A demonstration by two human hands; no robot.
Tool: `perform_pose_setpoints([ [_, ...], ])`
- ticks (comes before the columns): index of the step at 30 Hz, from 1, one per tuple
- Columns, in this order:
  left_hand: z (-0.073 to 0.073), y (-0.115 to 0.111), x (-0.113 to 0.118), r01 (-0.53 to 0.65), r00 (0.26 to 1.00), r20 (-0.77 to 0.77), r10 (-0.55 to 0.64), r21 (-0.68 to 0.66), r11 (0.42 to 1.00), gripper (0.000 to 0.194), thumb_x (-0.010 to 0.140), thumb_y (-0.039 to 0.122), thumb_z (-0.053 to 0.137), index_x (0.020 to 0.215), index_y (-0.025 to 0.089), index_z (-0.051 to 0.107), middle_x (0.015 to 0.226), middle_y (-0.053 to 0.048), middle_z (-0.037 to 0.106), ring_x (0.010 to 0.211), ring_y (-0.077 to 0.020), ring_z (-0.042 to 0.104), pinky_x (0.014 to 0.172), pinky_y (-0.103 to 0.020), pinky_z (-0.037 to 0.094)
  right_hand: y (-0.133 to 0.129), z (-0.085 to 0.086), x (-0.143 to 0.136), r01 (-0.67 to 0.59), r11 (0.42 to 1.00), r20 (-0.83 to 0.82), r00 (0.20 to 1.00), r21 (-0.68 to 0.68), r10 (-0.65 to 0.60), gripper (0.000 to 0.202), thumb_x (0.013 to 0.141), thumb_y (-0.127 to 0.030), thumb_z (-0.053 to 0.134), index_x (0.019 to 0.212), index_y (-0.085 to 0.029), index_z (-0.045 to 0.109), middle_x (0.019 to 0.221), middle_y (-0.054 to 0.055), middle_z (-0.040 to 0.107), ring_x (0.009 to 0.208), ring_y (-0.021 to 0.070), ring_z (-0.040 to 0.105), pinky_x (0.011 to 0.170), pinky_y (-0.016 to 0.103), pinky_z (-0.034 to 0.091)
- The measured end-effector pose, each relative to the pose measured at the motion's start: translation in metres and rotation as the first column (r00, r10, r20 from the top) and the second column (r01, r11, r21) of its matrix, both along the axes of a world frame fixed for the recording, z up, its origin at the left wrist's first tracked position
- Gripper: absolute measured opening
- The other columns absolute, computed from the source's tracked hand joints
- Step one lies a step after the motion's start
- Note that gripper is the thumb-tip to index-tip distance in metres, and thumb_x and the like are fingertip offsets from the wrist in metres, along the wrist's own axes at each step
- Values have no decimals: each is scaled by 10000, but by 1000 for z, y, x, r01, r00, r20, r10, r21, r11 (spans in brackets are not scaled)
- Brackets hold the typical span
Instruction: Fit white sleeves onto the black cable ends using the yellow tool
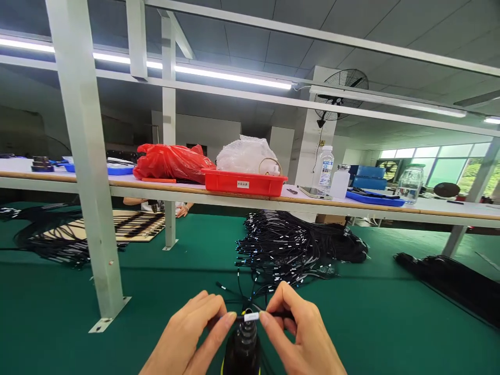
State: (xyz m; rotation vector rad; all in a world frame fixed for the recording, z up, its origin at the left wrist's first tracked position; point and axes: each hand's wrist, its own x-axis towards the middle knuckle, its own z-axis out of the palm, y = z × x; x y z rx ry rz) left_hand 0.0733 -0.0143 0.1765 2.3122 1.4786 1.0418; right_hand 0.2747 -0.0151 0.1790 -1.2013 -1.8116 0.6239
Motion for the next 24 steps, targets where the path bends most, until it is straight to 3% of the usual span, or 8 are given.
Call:
perform_pose_setpoints([
  [9, 2, 11, 9, 17, 1000, 30, -11, -210, 978, 441, 972, 555, 299, 708, 238, 453, 742, 28, 509, 687, -166, 487, 631, -255, 388, 2, -5, -1, 78, 997, 61, 995, -9, -77, 208, 900, -315, 474, 723, -227, 409, 665, -22, 505, 604, 139, 477, 539, 227, 360],
  [24, -3, 18, 8, 11, 999, 44, -1, -210, 978, 380, 956, 525, 386, 735, 240, 508, 750, 34, 529, 712, -177, 497, 657, -267, 374, 5, -8, -3, 131, 991, 59, 990, -28, -129, 173, 898, -275, 494, 739, -229, 445, 697, -21, 568, 667, 157, 533, 592, 245, 378],
])
